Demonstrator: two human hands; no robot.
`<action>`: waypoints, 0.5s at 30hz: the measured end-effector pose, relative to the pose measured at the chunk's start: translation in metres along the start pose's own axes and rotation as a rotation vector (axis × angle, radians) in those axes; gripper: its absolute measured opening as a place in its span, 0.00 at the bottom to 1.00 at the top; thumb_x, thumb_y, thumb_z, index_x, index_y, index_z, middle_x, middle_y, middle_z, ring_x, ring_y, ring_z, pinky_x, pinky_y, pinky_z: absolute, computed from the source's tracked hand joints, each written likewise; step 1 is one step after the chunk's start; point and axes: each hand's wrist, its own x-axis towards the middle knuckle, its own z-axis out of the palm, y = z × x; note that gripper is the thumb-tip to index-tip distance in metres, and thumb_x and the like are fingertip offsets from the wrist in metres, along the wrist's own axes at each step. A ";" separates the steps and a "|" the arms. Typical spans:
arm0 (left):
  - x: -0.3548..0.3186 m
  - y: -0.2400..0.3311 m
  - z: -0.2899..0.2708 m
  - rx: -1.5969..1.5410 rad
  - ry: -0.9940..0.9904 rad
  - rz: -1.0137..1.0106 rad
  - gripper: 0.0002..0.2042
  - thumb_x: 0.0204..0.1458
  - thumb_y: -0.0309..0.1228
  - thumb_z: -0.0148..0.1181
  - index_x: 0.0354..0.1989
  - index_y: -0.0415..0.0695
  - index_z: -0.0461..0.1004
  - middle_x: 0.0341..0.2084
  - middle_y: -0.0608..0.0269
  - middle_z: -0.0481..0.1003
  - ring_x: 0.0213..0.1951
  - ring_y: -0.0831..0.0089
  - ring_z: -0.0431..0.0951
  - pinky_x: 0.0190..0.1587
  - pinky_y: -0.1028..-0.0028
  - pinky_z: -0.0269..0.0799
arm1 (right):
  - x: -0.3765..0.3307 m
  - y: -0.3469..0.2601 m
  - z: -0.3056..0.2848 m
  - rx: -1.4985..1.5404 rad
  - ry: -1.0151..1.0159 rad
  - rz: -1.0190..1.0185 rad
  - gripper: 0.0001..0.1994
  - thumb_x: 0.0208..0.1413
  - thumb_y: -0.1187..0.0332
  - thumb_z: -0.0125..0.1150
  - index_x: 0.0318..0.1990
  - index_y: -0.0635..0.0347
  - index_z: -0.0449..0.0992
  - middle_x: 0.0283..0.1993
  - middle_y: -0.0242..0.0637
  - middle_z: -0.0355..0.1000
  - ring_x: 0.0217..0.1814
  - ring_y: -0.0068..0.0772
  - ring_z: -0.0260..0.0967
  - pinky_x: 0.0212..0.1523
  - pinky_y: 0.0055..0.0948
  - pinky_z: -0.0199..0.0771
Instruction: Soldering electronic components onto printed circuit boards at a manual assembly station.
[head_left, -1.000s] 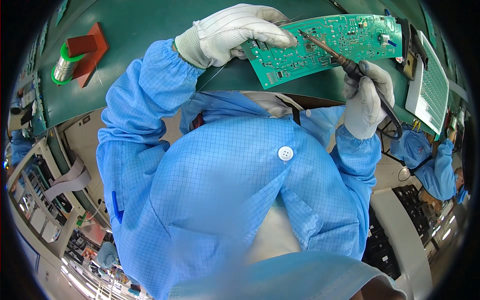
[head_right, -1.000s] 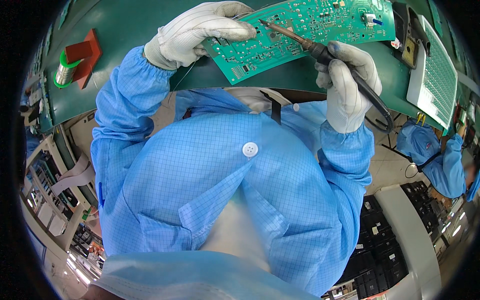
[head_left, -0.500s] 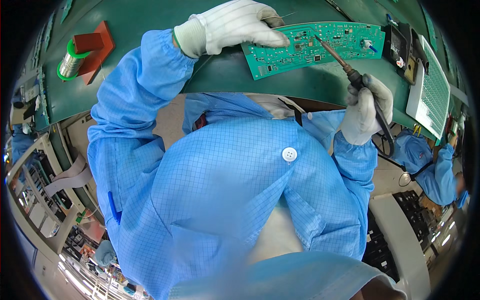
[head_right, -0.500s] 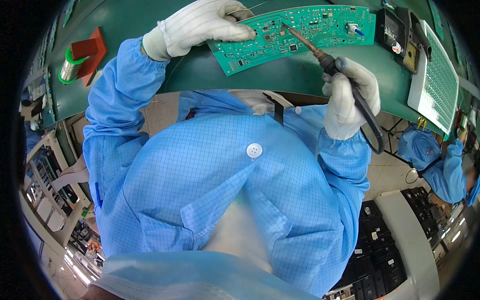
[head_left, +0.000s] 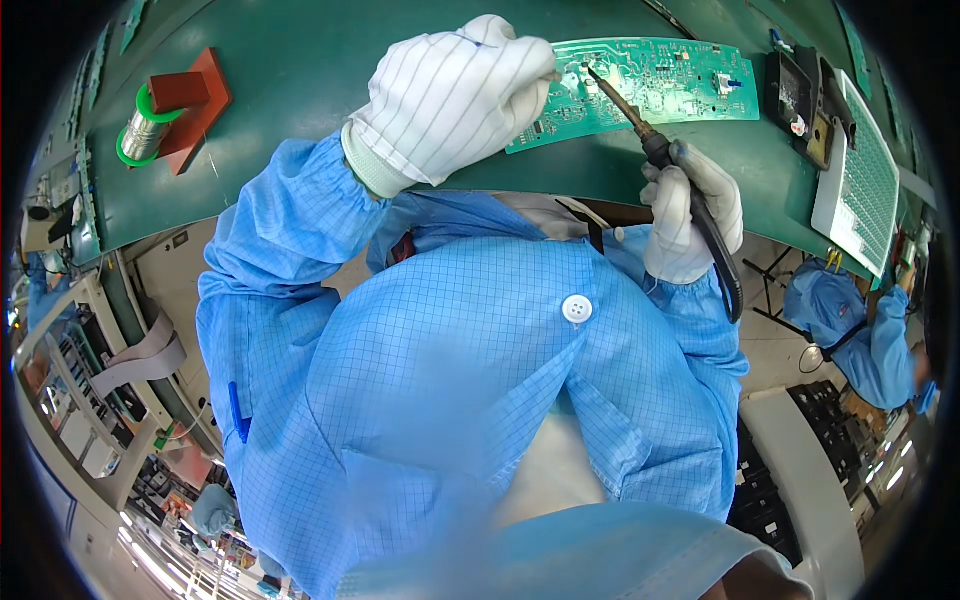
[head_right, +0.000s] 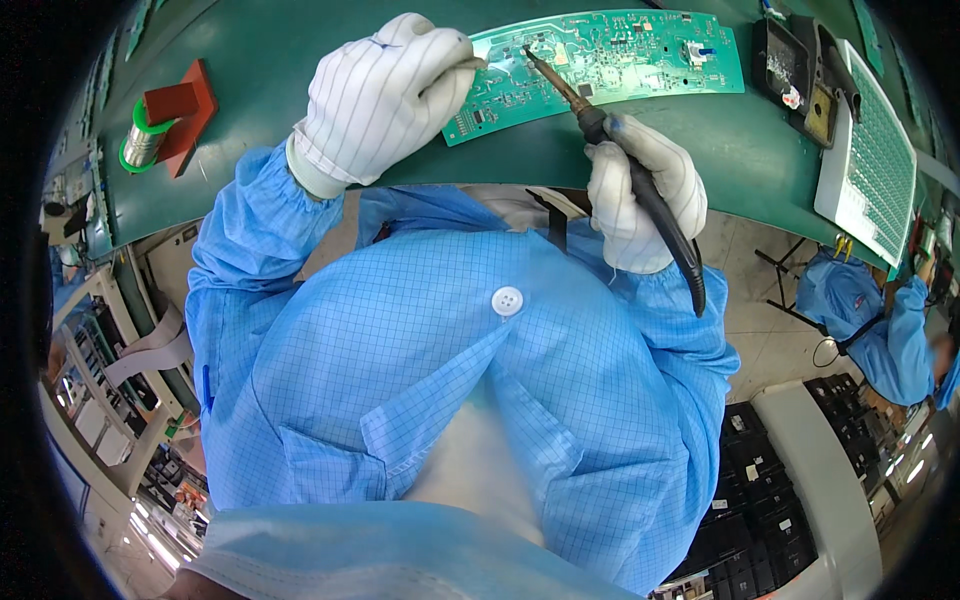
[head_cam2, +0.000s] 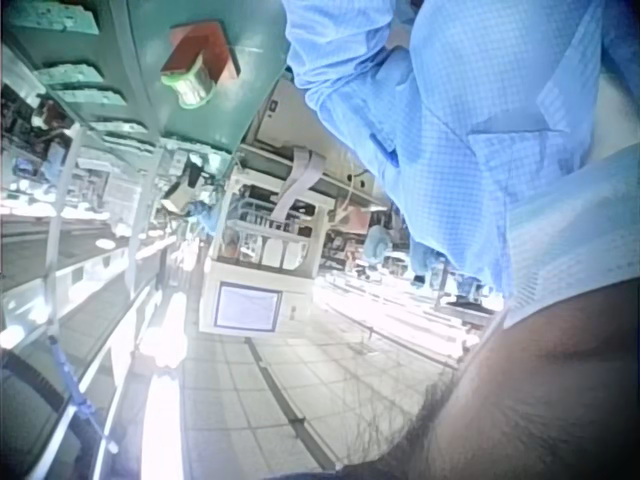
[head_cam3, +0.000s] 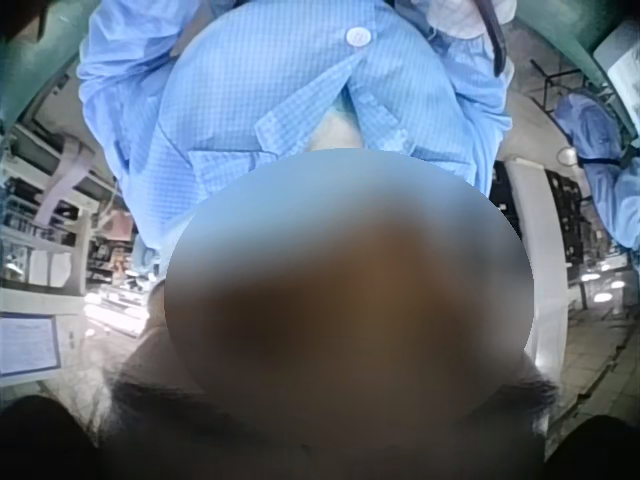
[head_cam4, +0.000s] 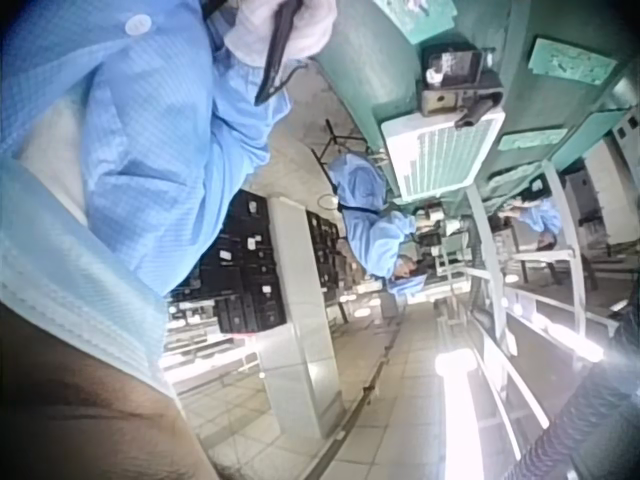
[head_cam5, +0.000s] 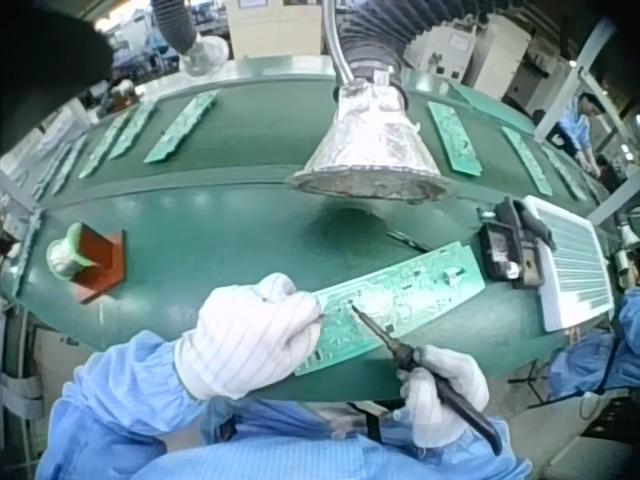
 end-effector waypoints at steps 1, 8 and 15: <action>-0.003 0.001 0.000 -0.002 -0.062 -0.019 0.05 0.50 0.37 0.66 0.29 0.54 0.76 0.24 0.66 0.73 0.19 0.70 0.75 0.22 0.71 0.72 | 0.000 0.001 0.002 0.046 0.017 0.010 0.11 0.49 0.78 0.66 0.42 0.64 0.81 0.37 0.43 0.82 0.31 0.34 0.82 0.35 0.28 0.82; -0.010 0.003 0.002 -0.023 -0.161 -0.058 0.06 0.50 0.36 0.68 0.33 0.51 0.79 0.28 0.63 0.76 0.23 0.64 0.79 0.26 0.68 0.76 | -0.002 0.001 0.005 0.044 -0.033 0.080 0.12 0.50 0.74 0.68 0.44 0.59 0.81 0.38 0.39 0.83 0.34 0.34 0.82 0.39 0.29 0.81; -0.010 0.001 0.004 -0.025 -0.148 -0.069 0.06 0.51 0.36 0.67 0.33 0.50 0.79 0.26 0.62 0.75 0.23 0.62 0.79 0.25 0.67 0.76 | -0.003 0.002 0.009 0.013 -0.036 0.097 0.12 0.51 0.72 0.69 0.44 0.59 0.81 0.39 0.38 0.83 0.37 0.35 0.82 0.40 0.30 0.81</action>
